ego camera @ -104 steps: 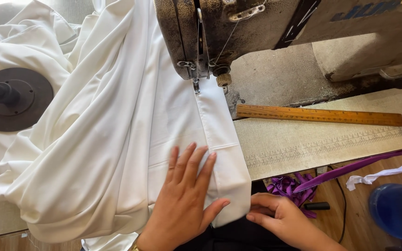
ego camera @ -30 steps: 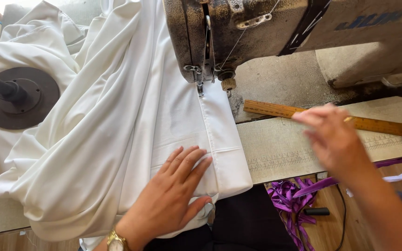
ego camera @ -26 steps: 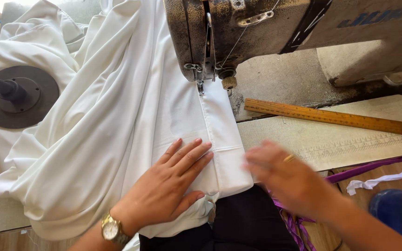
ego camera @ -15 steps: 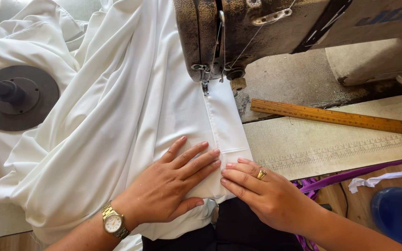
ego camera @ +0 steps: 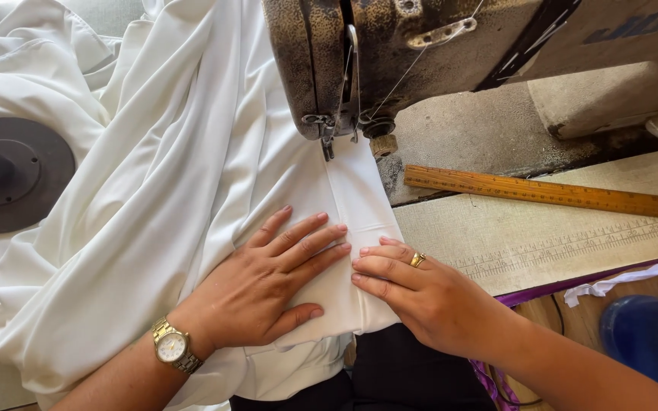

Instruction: Measuring and aligning the fold of a white fabric piece using a wooden ruler at a sewing station

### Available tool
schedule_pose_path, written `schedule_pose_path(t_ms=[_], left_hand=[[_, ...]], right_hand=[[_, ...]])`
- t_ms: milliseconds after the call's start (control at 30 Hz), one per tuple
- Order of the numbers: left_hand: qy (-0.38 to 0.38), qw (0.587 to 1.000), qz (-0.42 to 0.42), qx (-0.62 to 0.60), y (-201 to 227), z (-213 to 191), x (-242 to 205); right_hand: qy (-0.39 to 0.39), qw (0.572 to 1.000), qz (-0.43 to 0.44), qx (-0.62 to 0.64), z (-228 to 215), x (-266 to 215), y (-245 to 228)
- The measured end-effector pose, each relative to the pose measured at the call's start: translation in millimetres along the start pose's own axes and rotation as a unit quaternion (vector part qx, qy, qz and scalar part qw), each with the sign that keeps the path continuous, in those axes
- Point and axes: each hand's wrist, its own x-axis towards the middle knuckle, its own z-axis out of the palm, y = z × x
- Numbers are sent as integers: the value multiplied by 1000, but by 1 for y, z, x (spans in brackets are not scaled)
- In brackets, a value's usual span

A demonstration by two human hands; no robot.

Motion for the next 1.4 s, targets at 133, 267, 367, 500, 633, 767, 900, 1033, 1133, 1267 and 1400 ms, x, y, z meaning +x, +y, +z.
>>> schedule_pose_path(t_ms=[133,267,367,500,633,767,900,1033,1133,1267,1400], left_hand=[[22,1000,-9,-21,-2,-1,1],[27,999,-18,-20,-9,-4,5],[35,999,-25,-19,-20,-5,11],[40,999,-31,-11,-38,-8,19],[68,998,-12,-4,-55,-13,24],[73,997,-16,-6,-63,-15,30],[107,993,-56,-13,-81,-17,48],[178,960,-217,5,-138,-10,89],[4,945,-324,-51,-168,-13,113],[-3,951,-310,22,-199,-21,125],[1,955,-295,-32,-219,-31,133]], right_hand=[[-12,1000,-3,12,-1,1,2],[-13,1000,5,4,-3,9,6],[0,1000,10,-3,-1,16,17],[10,999,18,-41,2,26,33],[29,998,25,-41,1,37,48],[42,997,21,-55,0,42,52],[49,995,21,-84,5,38,54],[33,994,19,-107,4,40,50],[28,996,4,-84,-3,45,42],[35,996,2,-78,-4,49,42],[30,996,19,-78,-3,49,42]])
